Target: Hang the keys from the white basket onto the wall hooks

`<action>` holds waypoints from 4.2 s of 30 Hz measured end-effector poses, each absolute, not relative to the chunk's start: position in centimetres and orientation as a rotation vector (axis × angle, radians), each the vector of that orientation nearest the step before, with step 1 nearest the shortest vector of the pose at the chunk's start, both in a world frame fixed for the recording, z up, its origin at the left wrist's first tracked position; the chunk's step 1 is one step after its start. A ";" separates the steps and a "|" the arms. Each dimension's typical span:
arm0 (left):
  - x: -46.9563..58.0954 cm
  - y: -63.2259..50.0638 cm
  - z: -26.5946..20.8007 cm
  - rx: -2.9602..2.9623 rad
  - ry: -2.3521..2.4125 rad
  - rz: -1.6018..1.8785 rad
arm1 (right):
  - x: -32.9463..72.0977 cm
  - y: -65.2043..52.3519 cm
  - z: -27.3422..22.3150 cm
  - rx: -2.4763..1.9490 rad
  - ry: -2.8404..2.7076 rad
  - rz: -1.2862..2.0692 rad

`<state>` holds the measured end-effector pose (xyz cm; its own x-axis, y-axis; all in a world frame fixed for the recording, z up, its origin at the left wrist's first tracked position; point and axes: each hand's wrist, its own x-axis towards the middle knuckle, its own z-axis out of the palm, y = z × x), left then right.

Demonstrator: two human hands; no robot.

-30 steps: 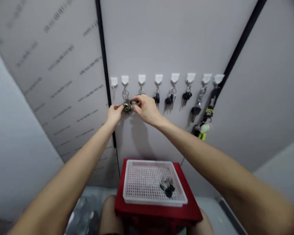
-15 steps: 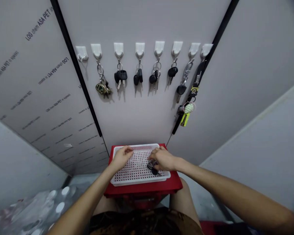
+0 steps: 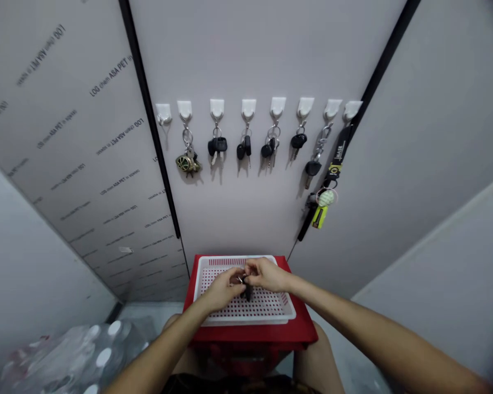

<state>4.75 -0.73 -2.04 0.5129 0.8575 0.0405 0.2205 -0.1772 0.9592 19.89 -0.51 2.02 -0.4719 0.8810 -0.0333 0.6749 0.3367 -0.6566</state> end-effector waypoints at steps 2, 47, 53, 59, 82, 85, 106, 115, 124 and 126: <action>4.6 -0.6 -1.0 1.612 0.916 0.825 | 19.3 -0.4 2.8 -1.314 -2.149 0.998; -7.2 9.1 25.1 1.237 1.039 1.897 | 2.0 10.3 28.5 -1.279 -1.765 -0.037; -7.3 10.0 24.1 1.174 1.057 1.844 | 1.6 10.5 28.1 -1.350 -1.969 -0.315; -6.7 10.0 23.0 1.117 1.058 1.819 | 2.0 10.6 26.6 -1.230 -2.098 -0.410; 2.8 0.8 20.2 1.693 0.520 1.623 | 15.8 0.1 20.3 -0.691 -1.645 0.465; 3.6 0.2 20.7 1.709 0.481 1.593 | 15.9 -0.6 20.9 -0.656 -1.651 0.476; -0.1 4.8 17.8 1.881 1.385 2.064 | 15.1 3.9 18.8 -1.049 -1.578 0.350; 0.1 7.7 18.3 2.226 2.055 1.860 | 11.5 7.6 21.6 -1.227 -1.566 0.124; -3.1 7.5 20.9 2.395 2.065 1.629 | 11.6 7.7 24.2 -1.029 -1.415 0.492; -3.7 7.3 22.1 2.447 2.063 1.518 | 11.4 7.8 25.6 -0.988 -1.403 0.512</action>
